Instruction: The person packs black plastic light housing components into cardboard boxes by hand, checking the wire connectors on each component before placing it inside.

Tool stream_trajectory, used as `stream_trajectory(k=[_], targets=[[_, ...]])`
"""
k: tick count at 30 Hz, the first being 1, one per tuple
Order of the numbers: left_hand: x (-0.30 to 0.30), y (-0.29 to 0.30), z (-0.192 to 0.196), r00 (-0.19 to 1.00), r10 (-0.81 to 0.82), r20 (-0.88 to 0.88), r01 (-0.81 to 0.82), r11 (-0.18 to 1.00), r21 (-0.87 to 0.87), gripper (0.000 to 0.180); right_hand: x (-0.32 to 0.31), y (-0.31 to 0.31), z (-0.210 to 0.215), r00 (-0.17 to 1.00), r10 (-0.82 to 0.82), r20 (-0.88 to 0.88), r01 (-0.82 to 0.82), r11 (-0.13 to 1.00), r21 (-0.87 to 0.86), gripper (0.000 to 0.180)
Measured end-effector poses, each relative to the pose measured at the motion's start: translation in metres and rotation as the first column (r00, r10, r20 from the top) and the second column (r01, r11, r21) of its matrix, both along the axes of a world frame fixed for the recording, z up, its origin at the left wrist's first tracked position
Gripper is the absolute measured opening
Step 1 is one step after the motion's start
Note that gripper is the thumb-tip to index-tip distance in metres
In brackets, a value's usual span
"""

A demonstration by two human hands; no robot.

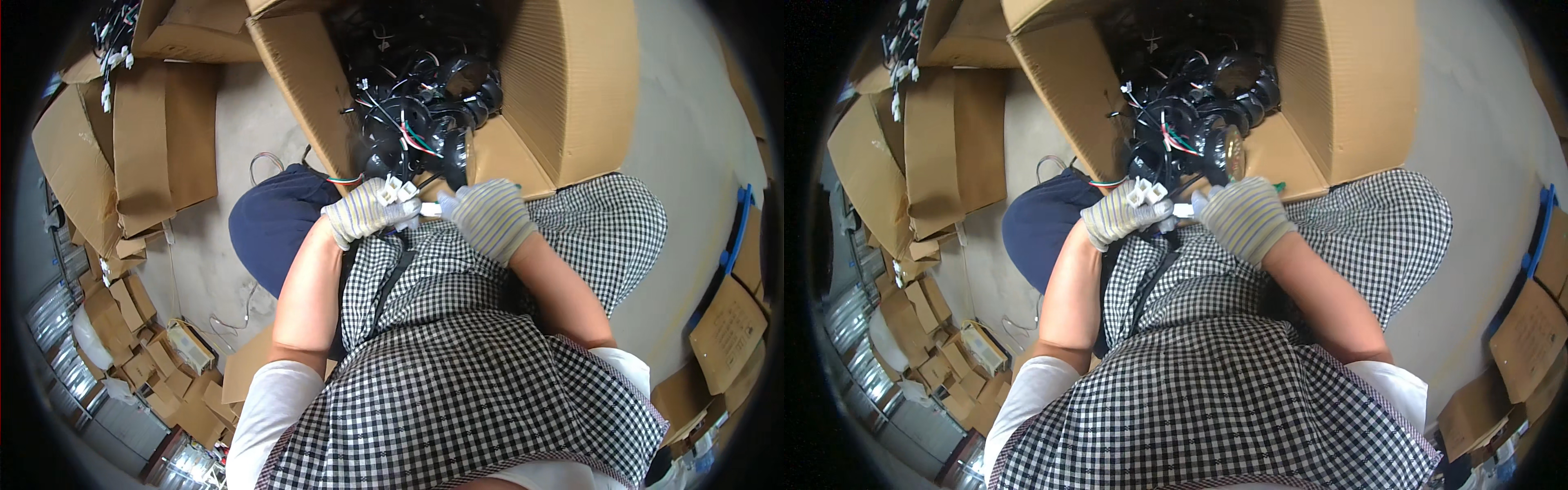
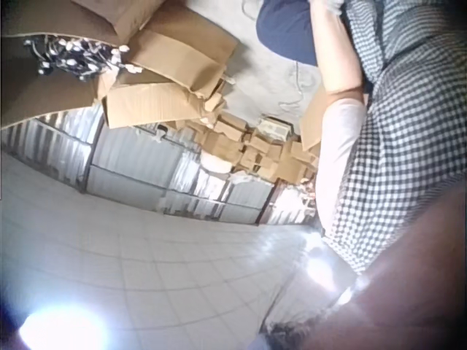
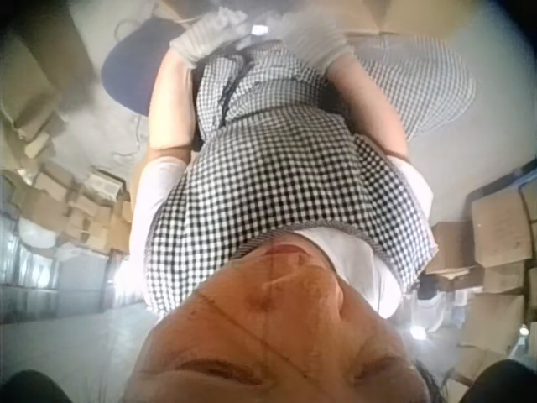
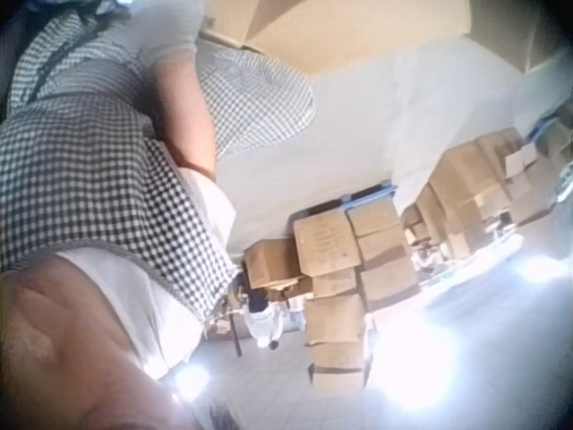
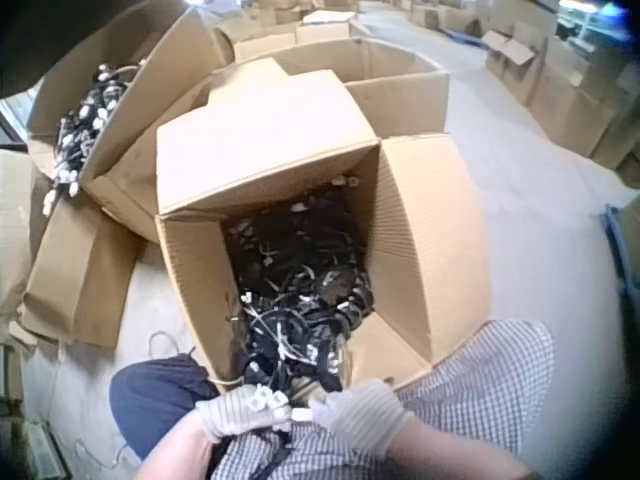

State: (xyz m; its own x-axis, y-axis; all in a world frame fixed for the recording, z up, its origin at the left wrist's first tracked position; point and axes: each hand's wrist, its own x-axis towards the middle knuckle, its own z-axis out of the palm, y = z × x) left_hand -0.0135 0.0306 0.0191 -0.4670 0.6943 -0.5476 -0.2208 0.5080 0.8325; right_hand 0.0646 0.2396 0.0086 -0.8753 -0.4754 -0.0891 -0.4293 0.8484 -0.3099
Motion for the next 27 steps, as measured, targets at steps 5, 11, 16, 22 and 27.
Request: stream_trajectory(k=[5,11,16,22,27], targets=[[0.001,-0.002,-0.007,0.992,0.052,0.111,-0.044,0.996,-0.072,0.031,0.015,-0.015,-0.013,0.990,-0.070,0.124,0.078,0.995,-0.060,0.017],[-0.004,0.002,-0.004,0.988,0.039,0.147,-0.013,0.984,-0.177,0.030,0.020,-0.019,-0.015,0.989,-0.142,0.047,0.145,0.986,-0.085,0.020],[-0.005,0.002,-0.004,0.991,0.019,0.136,0.000,0.990,-0.138,0.031,0.013,-0.013,-0.010,0.984,-0.142,0.112,0.152,0.985,-0.084,0.017],[0.001,0.008,0.000,0.996,-0.086,-0.033,0.081,0.989,-0.120,0.020,-0.049,0.042,0.009,0.699,-0.707,0.108,0.694,0.707,0.136,0.019],[-0.004,0.008,-0.009,0.875,-0.045,-0.482,0.082,0.995,0.054,0.039,-0.123,0.040,0.003,0.694,-0.714,-0.089,0.673,0.688,-0.273,0.022]])
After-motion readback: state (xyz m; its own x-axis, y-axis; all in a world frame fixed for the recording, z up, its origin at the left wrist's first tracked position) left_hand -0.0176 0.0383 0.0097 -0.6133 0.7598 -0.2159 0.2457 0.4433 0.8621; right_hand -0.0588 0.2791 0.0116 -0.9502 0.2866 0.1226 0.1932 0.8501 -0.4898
